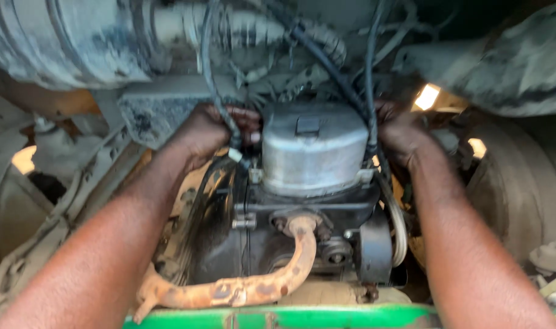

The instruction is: Repairing or adjusting the engine components of a small vehicle.

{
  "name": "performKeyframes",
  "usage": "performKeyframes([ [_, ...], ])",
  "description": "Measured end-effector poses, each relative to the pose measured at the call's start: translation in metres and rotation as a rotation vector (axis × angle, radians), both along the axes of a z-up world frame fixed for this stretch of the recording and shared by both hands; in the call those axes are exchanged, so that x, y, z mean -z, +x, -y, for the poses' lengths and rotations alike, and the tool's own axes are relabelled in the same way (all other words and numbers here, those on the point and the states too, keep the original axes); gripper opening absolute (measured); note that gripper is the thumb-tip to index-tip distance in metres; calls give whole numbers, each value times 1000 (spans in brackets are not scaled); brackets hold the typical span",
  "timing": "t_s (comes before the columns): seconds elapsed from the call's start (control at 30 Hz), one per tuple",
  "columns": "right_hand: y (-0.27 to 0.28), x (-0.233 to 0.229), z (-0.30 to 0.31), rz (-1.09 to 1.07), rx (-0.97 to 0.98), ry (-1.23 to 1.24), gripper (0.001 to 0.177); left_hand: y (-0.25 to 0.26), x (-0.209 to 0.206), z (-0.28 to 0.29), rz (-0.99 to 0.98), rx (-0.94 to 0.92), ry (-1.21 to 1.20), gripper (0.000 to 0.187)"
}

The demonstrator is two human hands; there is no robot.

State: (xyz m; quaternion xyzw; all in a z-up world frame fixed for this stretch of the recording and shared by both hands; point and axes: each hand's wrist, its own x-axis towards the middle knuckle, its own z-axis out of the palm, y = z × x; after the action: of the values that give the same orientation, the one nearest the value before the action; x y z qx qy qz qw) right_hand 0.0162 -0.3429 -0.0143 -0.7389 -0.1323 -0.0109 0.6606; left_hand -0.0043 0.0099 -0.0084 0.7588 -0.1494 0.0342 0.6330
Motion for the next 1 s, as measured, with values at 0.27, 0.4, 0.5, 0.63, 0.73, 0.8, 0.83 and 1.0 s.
performKeyframes([
  [0.27, 13, 7, 11, -17, -10, 22, 41, -1, -7, 2, -59, 2, 0, 27],
  [0.4, 12, 6, 13, -30, 3, -12, 44, 3, -1, 2, -50, 32, -50, 29],
  [0.5, 7, 3, 7, -40, -1, 21, 46, 3, -3, 2, -50, 8, -54, 25],
  [0.63, 9, 6, 12, -62, 17, 35, 49, -11, -12, 1, -28, 54, -28, 30],
  [0.73, 28, 17, 22, -46, -22, 45, 55, -2, -4, 2, -37, 52, -54, 27],
  [0.8, 14, 9, 11, -60, 25, 28, 55, 0, -3, 1, -51, 16, -52, 21],
  [0.83, 8, 4, 6, -74, 73, 8, 54, 2, -3, 2, -65, -20, -51, 16],
  [1.0, 16, 8, 14, -81, 35, 32, 54, -9, -10, 1, -31, 12, -3, 20],
])
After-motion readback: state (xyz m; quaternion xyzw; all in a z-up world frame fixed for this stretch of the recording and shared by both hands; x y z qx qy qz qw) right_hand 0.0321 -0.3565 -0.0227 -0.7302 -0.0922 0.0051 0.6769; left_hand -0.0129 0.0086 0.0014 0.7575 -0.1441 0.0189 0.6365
